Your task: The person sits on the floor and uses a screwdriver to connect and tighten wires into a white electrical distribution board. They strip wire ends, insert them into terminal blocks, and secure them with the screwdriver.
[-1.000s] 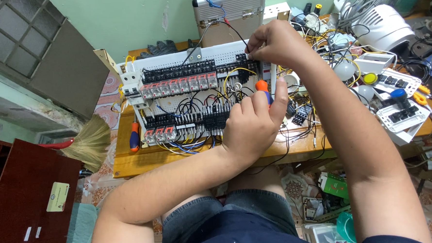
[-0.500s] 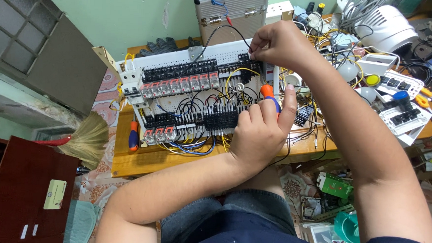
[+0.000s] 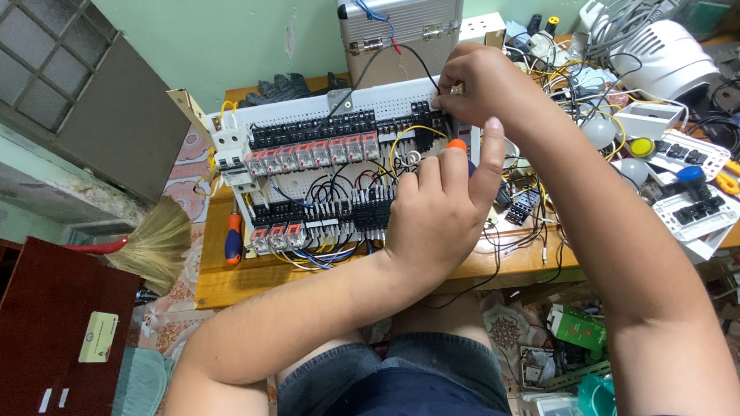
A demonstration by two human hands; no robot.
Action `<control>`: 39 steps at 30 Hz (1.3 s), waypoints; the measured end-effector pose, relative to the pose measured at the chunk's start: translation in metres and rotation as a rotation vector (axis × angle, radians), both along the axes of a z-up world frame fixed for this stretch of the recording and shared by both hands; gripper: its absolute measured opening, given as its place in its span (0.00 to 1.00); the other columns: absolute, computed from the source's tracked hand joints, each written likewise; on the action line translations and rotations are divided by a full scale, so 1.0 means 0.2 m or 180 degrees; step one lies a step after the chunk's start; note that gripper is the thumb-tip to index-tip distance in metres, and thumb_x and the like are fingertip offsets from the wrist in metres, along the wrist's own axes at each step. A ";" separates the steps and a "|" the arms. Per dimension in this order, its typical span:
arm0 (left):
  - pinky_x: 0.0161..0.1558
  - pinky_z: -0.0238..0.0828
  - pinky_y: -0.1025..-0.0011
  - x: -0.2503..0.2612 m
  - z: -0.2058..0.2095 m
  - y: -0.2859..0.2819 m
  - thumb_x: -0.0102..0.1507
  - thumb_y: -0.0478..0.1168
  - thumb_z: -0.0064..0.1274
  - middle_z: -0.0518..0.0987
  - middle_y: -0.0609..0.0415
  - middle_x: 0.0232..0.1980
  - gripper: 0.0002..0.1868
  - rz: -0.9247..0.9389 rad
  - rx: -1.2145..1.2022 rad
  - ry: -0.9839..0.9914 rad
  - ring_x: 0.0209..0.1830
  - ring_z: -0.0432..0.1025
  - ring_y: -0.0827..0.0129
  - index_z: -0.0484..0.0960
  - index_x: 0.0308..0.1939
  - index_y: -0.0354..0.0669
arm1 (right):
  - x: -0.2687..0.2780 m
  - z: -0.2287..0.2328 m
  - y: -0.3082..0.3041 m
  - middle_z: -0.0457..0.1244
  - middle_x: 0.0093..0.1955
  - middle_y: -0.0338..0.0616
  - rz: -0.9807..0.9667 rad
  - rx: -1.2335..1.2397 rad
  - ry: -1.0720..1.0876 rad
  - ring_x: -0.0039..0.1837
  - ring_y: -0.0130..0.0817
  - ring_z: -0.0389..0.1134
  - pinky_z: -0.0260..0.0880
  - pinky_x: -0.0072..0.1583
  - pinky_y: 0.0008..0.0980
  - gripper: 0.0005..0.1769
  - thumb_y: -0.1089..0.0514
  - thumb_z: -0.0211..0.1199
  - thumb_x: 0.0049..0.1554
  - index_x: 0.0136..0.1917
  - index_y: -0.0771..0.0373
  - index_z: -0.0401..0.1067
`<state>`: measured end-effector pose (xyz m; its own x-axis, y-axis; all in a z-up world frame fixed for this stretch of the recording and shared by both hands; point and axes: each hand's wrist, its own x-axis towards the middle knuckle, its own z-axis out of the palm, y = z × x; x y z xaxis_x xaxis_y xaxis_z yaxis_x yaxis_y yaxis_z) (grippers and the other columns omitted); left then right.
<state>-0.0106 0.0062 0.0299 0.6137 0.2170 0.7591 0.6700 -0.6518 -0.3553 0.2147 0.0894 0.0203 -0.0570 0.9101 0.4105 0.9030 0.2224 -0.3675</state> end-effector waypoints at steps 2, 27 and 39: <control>0.28 0.57 0.71 0.02 -0.03 0.02 0.72 0.40 0.45 0.71 0.60 0.37 0.20 -0.0299 0.0092 -0.0208 0.26 0.61 0.71 0.71 0.69 0.54 | 0.00 -0.01 0.03 0.65 0.42 0.45 -0.0103 -0.0156 -0.0245 0.50 0.42 0.64 0.65 0.50 0.41 0.08 0.57 0.73 0.54 0.41 0.65 0.80; 0.24 0.50 0.71 -0.28 0.00 -0.15 0.74 0.36 0.53 0.58 0.63 0.29 0.15 -0.0849 -0.0129 -0.0038 0.22 0.54 0.72 0.78 0.66 0.46 | -0.07 0.11 -0.03 0.67 0.40 0.46 -0.0421 -0.0688 0.0102 0.41 0.41 0.64 0.62 0.41 0.43 0.08 0.57 0.75 0.54 0.40 0.63 0.79; 0.25 0.52 0.69 -0.32 -0.05 -0.15 0.75 0.38 0.51 0.58 0.62 0.30 0.17 -0.0932 -0.0400 -0.0052 0.23 0.55 0.71 0.75 0.69 0.46 | -0.12 0.12 -0.01 0.63 0.35 0.48 -0.0565 -0.0970 0.0003 0.35 0.43 0.61 0.60 0.38 0.43 0.07 0.59 0.71 0.57 0.40 0.66 0.77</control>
